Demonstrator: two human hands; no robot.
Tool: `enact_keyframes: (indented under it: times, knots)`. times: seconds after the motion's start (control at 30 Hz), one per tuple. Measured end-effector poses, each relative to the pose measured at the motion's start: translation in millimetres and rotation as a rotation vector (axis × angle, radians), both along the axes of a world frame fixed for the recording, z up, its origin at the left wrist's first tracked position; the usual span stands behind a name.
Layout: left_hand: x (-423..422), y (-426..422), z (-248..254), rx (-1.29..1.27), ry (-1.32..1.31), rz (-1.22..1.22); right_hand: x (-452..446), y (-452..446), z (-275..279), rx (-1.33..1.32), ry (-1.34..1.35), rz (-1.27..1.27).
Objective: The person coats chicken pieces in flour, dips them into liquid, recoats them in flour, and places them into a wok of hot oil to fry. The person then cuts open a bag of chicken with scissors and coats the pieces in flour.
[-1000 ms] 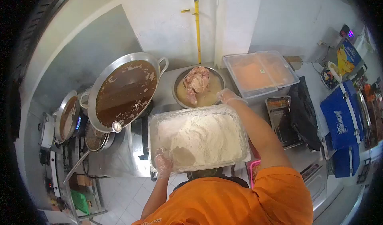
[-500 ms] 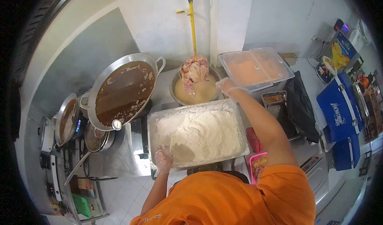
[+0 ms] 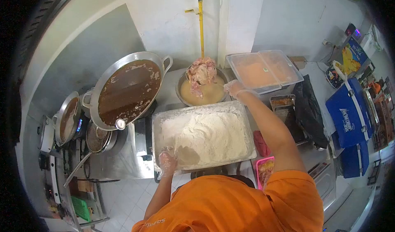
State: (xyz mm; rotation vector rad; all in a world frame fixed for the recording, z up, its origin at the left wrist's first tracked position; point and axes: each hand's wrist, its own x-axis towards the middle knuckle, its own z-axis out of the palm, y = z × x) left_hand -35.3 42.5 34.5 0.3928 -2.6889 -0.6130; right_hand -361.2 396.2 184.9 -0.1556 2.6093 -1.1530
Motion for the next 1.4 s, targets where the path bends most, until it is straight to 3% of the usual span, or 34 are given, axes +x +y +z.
enact_keyframes:
  times: [0.07,0.13,0.23,0.27,0.33,0.43,0.53,0.63,0.7,0.77,0.97,1.07,1.17,1.23,1.3,1.4]
  knots:
    - [-1.2,1.4,9.1,-0.025,0.054,-0.024,10.0,-5.0,16.2,0.008,-0.137,-0.108]
    - [-3.0,3.3,17.5,-0.020,0.073,-0.033,6.4,9.3,-4.5,0.047,0.169,0.122]
    - [-7.3,2.2,14.6,-0.046,0.107,-0.010,20.8,33.6,-9.3,-0.026,0.309,0.161]
    - [-8.1,0.8,4.1,-0.108,0.141,0.002,39.1,30.4,6.9,-0.069,0.287,0.133]
    - [15.5,3.1,-9.1,-0.125,0.063,0.010,104.1,11.5,88.6,-0.072,-0.191,-0.098]
    - [-1.7,-1.3,11.5,0.014,-0.067,-0.037,133.6,26.1,85.4,0.052,-0.226,-0.013]
    - [-7.0,1.8,31.0,0.189,-0.062,-0.053,160.5,33.8,45.4,0.032,-0.035,0.119]
    - [-7.8,2.1,37.3,0.250,-0.035,-0.055,191.9,18.1,48.1,0.179,-0.095,0.093]
    - [-8.5,2.3,39.4,0.261,-0.052,-0.050,199.5,25.9,12.5,0.307,0.057,0.086]
    - [-9.5,2.5,38.6,0.261,-0.044,-0.050,196.3,42.4,-25.8,0.421,0.160,0.074]
    - [-9.2,0.4,36.1,0.263,-0.048,-0.062,190.5,47.3,-6.7,0.709,0.637,0.320]
    - [-11.1,0.7,36.6,0.289,-0.062,-0.026,190.5,34.2,27.9,0.893,0.574,0.339]
    - [-10.3,0.9,39.8,0.301,-0.078,-0.003,174.6,40.2,44.2,0.826,0.589,0.256]
    - [-11.4,0.9,39.4,0.282,-0.078,-0.005,152.4,27.2,57.2,0.792,0.762,0.192]
    - [-13.1,-0.1,33.9,0.251,-0.077,-0.014,109.4,21.9,49.5,0.705,0.958,0.196]
    - [-11.1,0.5,31.7,0.259,-0.006,-0.045,12.6,16.9,-26.1,0.923,0.857,0.104]
